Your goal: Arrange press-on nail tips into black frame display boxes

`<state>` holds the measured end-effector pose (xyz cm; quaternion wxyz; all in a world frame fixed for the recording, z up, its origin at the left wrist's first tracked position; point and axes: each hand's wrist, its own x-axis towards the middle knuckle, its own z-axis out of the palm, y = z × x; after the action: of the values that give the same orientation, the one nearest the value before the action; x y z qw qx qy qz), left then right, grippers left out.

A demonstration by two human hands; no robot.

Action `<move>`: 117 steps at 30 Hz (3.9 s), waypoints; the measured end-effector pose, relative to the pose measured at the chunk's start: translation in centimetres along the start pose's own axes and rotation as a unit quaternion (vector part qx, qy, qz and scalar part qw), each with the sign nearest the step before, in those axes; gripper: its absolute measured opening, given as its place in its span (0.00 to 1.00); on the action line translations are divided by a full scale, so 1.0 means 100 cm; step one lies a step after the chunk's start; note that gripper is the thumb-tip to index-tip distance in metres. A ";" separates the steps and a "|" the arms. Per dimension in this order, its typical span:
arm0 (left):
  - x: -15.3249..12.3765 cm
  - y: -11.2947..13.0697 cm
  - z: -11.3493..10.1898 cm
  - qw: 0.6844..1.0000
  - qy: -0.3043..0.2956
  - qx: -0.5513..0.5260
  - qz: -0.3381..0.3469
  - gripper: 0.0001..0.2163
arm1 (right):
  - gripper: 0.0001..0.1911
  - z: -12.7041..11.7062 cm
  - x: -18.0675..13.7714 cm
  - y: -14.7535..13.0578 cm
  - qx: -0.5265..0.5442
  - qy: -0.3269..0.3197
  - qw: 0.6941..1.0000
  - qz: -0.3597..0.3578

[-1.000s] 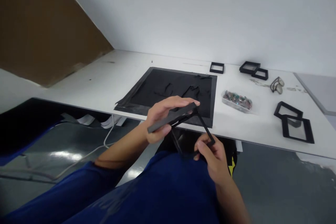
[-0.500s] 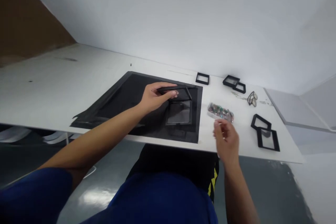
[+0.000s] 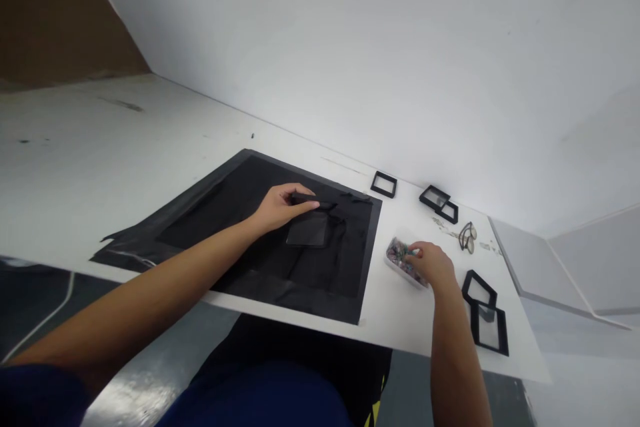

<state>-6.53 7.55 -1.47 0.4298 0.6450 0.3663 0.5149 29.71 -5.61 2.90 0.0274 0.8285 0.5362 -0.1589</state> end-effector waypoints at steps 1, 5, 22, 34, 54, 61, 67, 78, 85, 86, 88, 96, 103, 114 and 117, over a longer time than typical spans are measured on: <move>0.000 0.000 0.000 1.000 -0.009 0.004 -0.004 0.20 | 0.18 0.003 0.002 -0.002 -0.010 -0.006 1.000 -0.001; -0.001 -0.001 0.003 0.999 -0.040 0.015 -0.021 0.19 | 0.17 0.011 0.003 -0.001 -0.036 -0.012 0.999 -0.002; -0.003 -0.010 0.004 0.988 -0.066 0.119 -0.071 0.11 | 0.14 0.027 0.019 0.022 0.052 0.053 0.997 -0.030; -0.013 -0.001 -0.001 0.962 0.047 0.228 0.145 0.18 | 0.11 0.031 -0.015 -0.009 0.158 -0.047 0.950 -0.265; -0.022 0.010 0.008 0.873 -0.160 0.271 0.373 0.06 | 0.14 0.027 -0.014 -0.008 0.104 -0.017 0.962 -0.251; -0.018 0.010 0.011 0.877 -0.155 0.256 0.376 0.08 | 0.10 0.030 -0.011 -0.004 0.085 -0.011 0.964 -0.250; -0.019 0.008 0.009 0.865 -0.135 0.309 0.371 0.05 | 0.11 0.025 -0.017 -0.005 0.110 -0.023 0.963 -0.246; -0.032 0.017 0.021 0.903 -0.029 0.225 0.364 0.05 | 0.11 0.020 -0.027 0.001 0.331 -0.063 0.908 -0.251; -0.034 0.018 0.023 0.886 -0.068 0.233 0.395 0.06 | 0.07 0.021 -0.027 0.005 0.377 -0.041 0.879 -0.289; -0.034 0.018 0.022 0.886 -0.066 0.236 0.394 0.06 | 0.07 0.022 -0.026 0.006 0.385 -0.040 0.876 -0.288; -0.034 0.019 0.020 0.886 -0.060 0.246 0.388 0.07 | 0.06 0.023 -0.025 0.008 0.398 -0.037 0.869 -0.290; -0.036 0.026 0.021 0.888 -0.102 0.280 0.351 0.06 | 0.07 0.020 -0.023 0.011 0.424 0.057 0.862 -0.273; -0.037 0.024 0.021 0.885 -0.109 0.275 0.360 0.07 | 0.04 0.012 -0.030 0.009 0.557 -0.037 0.752 -0.349; -0.037 0.026 0.023 0.895 -0.127 0.265 0.334 0.05 | 0.07 0.014 -0.053 -0.009 0.556 -0.066 0.746 -0.360; -0.037 0.029 0.023 0.916 -0.134 0.172 0.337 0.05 | 0.07 0.017 -0.063 -0.023 0.526 -0.094 0.752 -0.385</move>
<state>-4.96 2.75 -0.32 0.1581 0.8573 0.1489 0.4668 24.93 -10.56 3.39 -0.4261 0.4158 0.6363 -0.4906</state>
